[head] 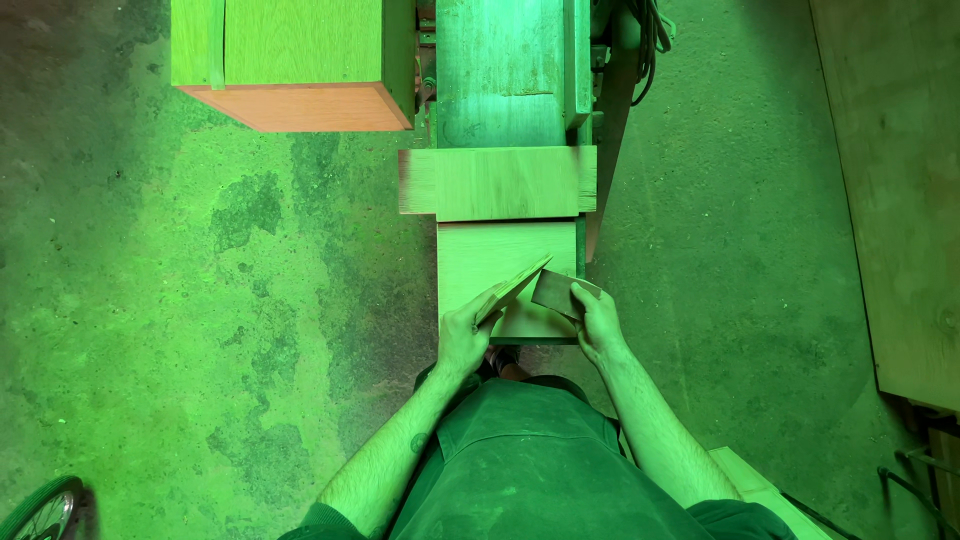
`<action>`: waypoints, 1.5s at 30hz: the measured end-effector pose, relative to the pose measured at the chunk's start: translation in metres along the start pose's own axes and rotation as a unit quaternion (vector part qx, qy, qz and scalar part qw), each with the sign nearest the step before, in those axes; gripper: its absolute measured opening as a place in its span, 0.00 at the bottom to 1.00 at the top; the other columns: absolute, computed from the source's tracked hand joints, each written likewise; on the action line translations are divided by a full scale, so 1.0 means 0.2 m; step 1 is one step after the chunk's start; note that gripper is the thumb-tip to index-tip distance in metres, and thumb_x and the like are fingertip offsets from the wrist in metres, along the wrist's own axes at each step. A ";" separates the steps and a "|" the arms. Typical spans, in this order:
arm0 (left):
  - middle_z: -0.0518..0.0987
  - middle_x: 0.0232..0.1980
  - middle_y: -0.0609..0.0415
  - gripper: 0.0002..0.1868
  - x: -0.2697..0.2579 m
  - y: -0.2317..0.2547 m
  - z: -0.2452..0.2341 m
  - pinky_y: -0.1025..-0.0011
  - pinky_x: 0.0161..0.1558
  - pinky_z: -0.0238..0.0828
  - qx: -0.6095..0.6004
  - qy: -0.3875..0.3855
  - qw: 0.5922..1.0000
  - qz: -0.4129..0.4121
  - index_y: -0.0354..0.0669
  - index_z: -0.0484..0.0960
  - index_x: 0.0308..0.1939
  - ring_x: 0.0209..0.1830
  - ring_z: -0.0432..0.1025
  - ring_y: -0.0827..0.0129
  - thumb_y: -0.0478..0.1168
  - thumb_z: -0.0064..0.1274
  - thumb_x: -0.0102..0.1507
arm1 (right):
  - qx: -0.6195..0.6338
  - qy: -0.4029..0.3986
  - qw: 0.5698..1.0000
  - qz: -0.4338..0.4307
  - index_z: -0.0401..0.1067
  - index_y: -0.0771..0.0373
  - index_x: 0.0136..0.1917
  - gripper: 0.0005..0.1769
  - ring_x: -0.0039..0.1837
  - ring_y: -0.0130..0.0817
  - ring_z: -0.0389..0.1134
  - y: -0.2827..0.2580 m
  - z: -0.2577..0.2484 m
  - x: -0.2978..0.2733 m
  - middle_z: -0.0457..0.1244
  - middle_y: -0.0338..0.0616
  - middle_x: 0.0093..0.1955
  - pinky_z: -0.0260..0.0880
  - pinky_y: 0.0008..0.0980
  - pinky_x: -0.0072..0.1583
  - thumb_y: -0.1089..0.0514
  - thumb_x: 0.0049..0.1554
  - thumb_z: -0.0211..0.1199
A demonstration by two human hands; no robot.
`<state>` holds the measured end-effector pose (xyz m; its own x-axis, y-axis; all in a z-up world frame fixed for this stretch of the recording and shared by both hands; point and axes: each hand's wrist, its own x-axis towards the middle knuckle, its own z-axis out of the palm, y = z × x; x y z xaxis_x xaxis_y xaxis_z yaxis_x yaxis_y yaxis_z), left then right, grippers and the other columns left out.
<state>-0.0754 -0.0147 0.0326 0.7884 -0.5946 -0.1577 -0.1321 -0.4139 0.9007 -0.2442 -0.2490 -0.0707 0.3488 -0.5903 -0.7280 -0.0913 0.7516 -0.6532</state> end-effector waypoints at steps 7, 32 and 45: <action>1.00 0.69 0.59 0.29 -0.03 0.00 0.01 0.47 0.69 0.91 0.006 -0.037 0.998 0.056 0.69 0.98 0.76 0.72 0.90 0.49 0.34 0.76 0.73 | -0.300 -0.092 0.840 -0.443 0.85 0.68 0.83 0.21 0.87 0.70 0.74 -0.46 0.43 -0.69 0.76 0.69 0.82 0.72 0.69 0.87 0.60 0.83 0.62; 0.99 0.70 0.60 0.40 -0.03 -0.09 -0.02 0.47 0.70 0.92 0.044 -0.093 0.990 0.098 0.66 0.97 0.78 0.73 0.90 0.52 0.22 0.70 0.67 | -0.467 -0.218 0.628 -0.583 0.81 0.67 0.88 0.29 0.85 0.76 0.75 -0.36 0.36 -0.64 0.75 0.69 0.84 0.77 0.67 0.85 0.75 0.77 0.62; 0.96 0.42 0.44 0.10 0.00 0.30 -0.03 0.54 0.50 0.91 -0.211 -0.022 0.970 -0.121 0.35 0.98 0.54 0.43 0.90 0.62 0.34 0.81 0.72 | -0.462 -0.144 0.621 -0.617 0.78 0.61 0.93 0.31 0.95 0.60 0.68 -0.43 0.51 -0.76 0.70 0.58 0.94 0.59 0.59 0.96 0.69 0.80 0.64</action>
<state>-0.0802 -0.0348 0.0898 0.7380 -0.5480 -0.3937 0.3181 -0.2320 0.9192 -0.1932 -0.1939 0.1169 0.8245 -0.3717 0.4266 -0.0379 -0.7885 -0.6139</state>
